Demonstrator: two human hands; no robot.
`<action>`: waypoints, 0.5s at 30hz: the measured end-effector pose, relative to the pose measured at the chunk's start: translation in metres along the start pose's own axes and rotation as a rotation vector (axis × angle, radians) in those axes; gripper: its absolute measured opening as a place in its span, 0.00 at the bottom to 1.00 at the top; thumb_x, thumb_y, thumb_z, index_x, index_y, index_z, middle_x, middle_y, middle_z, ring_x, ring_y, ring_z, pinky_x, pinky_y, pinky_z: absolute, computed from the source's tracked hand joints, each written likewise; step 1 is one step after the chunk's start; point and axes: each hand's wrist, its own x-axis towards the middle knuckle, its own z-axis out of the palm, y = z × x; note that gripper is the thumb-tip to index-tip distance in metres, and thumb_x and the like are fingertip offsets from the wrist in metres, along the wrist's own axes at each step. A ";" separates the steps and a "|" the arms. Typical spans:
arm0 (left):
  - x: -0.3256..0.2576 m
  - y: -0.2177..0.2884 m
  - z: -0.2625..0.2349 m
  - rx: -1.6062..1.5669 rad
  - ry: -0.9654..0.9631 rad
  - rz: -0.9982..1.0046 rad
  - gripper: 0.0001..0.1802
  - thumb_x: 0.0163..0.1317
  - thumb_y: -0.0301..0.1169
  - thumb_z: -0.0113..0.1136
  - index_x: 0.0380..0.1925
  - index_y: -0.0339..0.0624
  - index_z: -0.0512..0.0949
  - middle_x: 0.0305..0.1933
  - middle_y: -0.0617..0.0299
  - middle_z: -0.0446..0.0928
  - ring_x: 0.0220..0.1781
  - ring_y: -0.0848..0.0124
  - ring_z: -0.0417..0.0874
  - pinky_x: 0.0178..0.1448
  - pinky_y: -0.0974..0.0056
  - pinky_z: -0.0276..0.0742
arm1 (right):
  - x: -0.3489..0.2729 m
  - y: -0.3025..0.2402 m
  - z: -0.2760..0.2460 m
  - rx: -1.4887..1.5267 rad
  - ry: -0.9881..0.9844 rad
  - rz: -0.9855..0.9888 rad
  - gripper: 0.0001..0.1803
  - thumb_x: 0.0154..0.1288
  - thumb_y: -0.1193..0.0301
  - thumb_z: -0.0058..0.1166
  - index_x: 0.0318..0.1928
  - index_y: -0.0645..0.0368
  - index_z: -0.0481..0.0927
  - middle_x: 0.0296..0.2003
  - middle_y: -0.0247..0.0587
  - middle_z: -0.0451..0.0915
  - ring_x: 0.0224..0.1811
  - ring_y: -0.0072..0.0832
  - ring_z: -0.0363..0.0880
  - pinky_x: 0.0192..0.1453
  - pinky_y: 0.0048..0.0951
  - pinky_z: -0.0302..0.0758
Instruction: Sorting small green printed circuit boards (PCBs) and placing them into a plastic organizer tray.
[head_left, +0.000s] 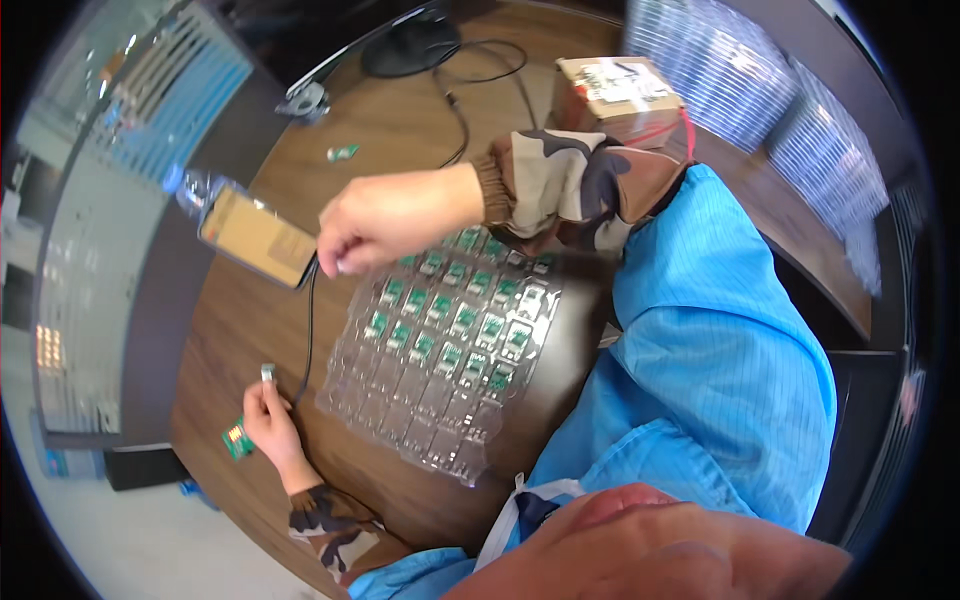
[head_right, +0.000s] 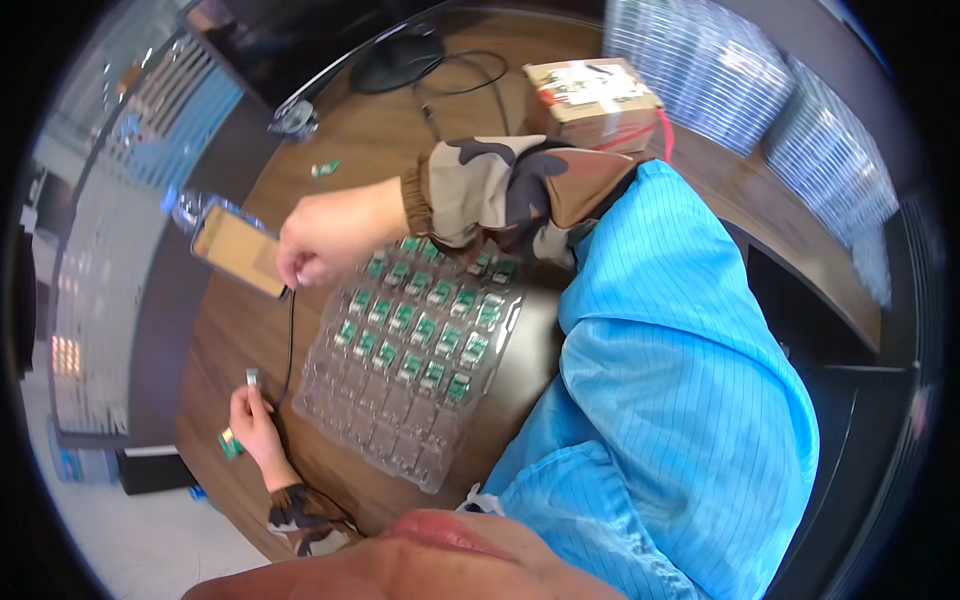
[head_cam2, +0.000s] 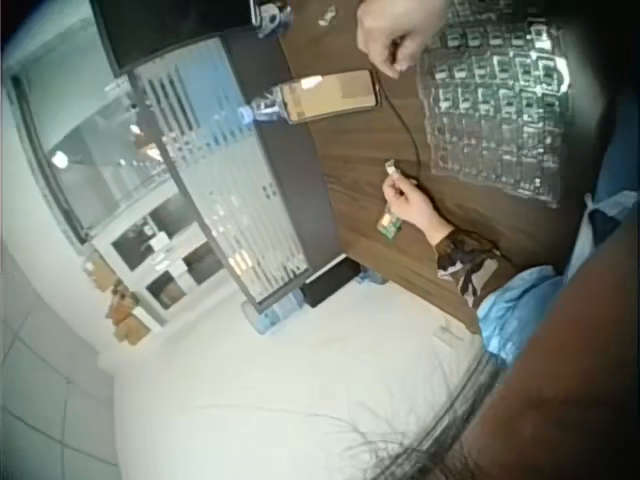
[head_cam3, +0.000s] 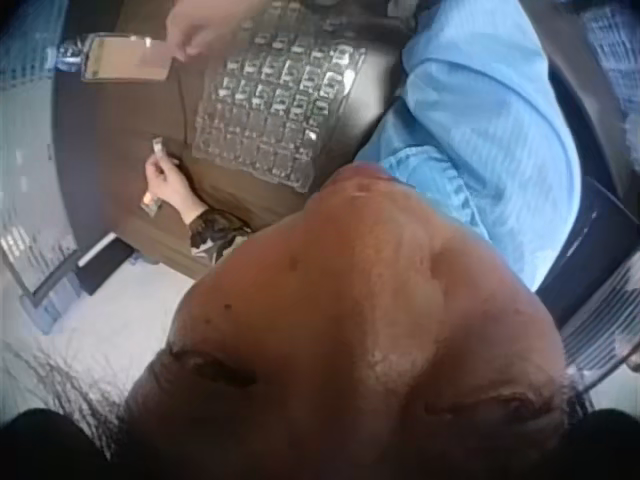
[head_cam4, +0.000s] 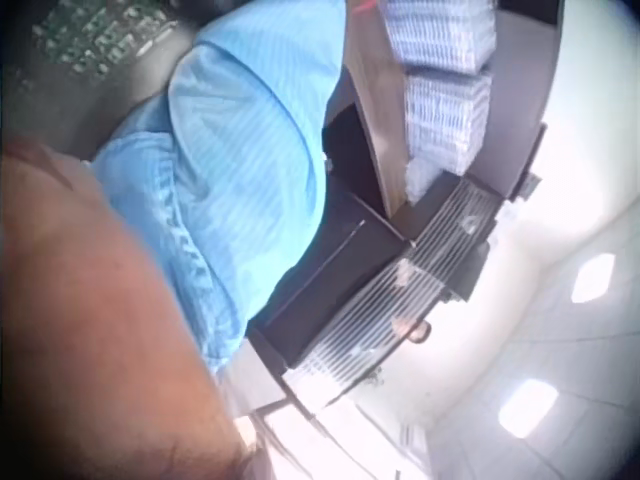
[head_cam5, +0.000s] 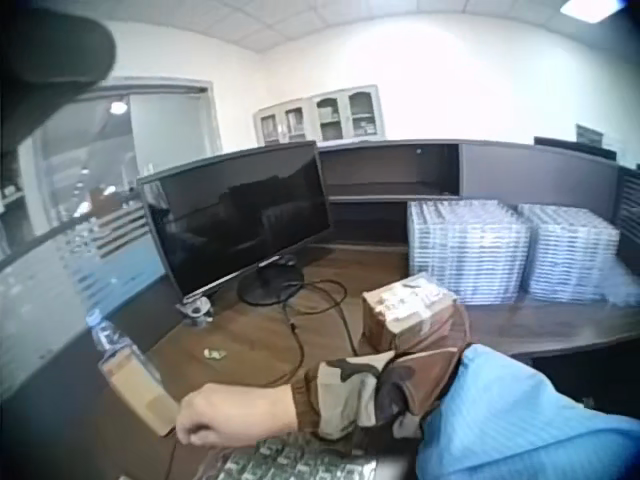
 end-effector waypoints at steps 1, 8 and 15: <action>-0.001 -0.003 0.002 -0.013 0.004 -0.022 0.08 0.63 0.30 0.50 0.27 0.39 0.74 0.15 0.70 0.65 0.19 0.80 0.62 0.27 0.77 0.59 | -0.015 -0.012 -0.010 0.073 -0.037 0.068 0.07 0.52 0.76 0.53 0.34 0.60 0.79 0.29 0.36 0.78 0.25 0.26 0.74 0.31 0.26 0.72; -0.005 0.001 0.004 0.095 -0.013 0.013 0.09 0.63 0.31 0.49 0.26 0.39 0.73 0.16 0.69 0.66 0.19 0.80 0.62 0.27 0.77 0.59 | -0.117 -0.054 -0.048 0.235 0.002 0.104 0.05 0.54 0.78 0.56 0.34 0.62 0.78 0.28 0.36 0.76 0.26 0.24 0.72 0.31 0.24 0.70; 0.000 -0.004 0.002 0.232 -0.049 0.048 0.10 0.62 0.31 0.48 0.26 0.39 0.73 0.17 0.66 0.68 0.19 0.77 0.64 0.28 0.74 0.63 | -0.222 -0.081 -0.091 -0.019 0.077 0.154 0.04 0.54 0.78 0.55 0.31 0.65 0.76 0.31 0.42 0.76 0.29 0.36 0.74 0.36 0.30 0.73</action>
